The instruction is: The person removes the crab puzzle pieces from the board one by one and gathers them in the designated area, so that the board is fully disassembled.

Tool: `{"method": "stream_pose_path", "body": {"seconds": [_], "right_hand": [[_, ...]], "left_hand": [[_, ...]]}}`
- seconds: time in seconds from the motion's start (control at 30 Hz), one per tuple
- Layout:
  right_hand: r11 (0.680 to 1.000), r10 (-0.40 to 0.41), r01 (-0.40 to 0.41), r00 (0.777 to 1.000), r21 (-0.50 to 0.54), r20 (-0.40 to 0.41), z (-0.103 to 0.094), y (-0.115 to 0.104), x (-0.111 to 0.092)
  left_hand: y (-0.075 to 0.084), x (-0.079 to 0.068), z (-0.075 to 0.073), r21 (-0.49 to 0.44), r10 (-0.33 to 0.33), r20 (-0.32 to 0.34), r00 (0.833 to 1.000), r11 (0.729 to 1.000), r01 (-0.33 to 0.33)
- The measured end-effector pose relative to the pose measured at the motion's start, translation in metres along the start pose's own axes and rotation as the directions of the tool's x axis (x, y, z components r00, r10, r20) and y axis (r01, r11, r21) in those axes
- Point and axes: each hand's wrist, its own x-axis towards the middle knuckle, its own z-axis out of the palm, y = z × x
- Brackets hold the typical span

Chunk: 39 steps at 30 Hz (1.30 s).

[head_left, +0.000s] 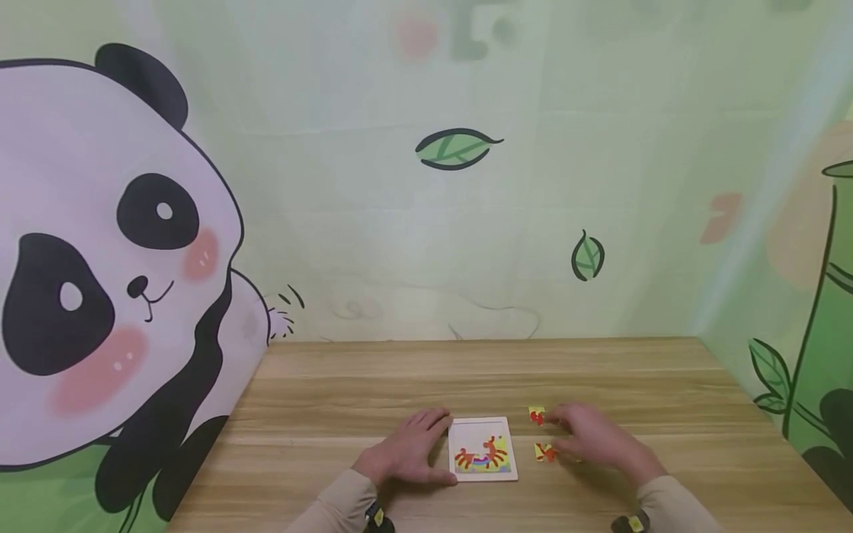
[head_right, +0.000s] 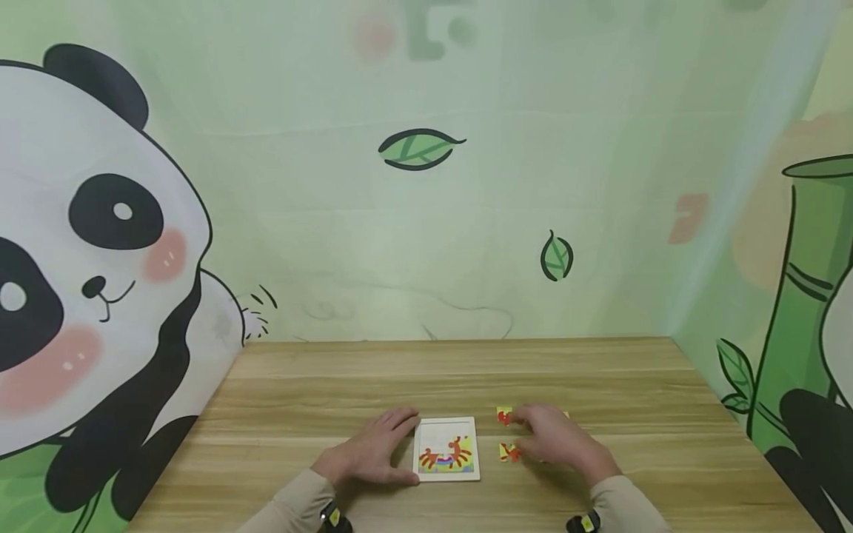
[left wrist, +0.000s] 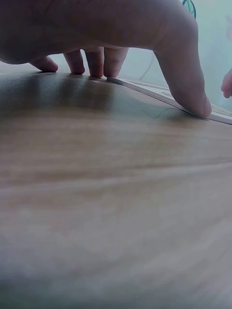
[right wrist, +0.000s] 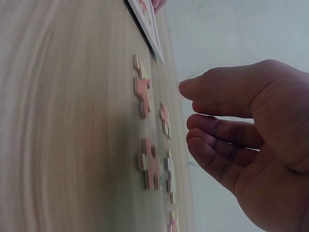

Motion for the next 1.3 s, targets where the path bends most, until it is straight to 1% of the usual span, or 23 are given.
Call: {"method": "stream_pose_path", "body": {"seconds": [0.2, 0.27, 0.43, 0.73, 1.0, 1.2, 1.3], "right_hand": [[1.000, 0.006, -0.006, 1.000, 0.018, 0.008, 0.000, -0.007, 0.007], [1.000, -0.005, 0.004, 1.000, 0.023, 0.000, 0.001, -0.009, 0.009], [0.998, -0.069, 0.069, 0.997, 0.000, -0.034, 0.004, -0.012, 0.015], [0.995, -0.098, 0.098, 0.995, 0.004, -0.031, 0.011, -0.018, 0.024], [0.999, -0.043, 0.043, 0.999, 0.014, 0.005, 0.015, -0.028, 0.032], [0.995, -0.082, 0.082, 0.997, 0.048, 0.007, 0.020, -0.033, 0.037], [0.995, -0.083, 0.082, 0.996, 0.058, 0.018, 0.022, -0.034, 0.040]], "left_hand": [[0.000, 0.000, 0.000, 0.008, -0.009, 0.005, 1.000, 1.000, 0.009], [0.000, 0.000, 0.000, 0.008, -0.008, 0.004, 1.000, 1.000, 0.008], [0.001, 0.000, 0.000, -0.001, -0.007, 0.004, 1.000, 1.000, 0.007], [0.000, 0.000, 0.000, 0.004, 0.000, -0.001, 1.000, 1.000, 0.000], [0.000, 0.000, 0.000, 0.014, -0.003, 0.001, 1.000, 1.000, 0.003], [0.000, 0.000, 0.000, 0.013, -0.003, 0.001, 1.000, 1.000, 0.003], [0.001, -0.001, 0.000, 0.019, -0.001, -0.004, 1.000, 1.000, 0.001]]}}
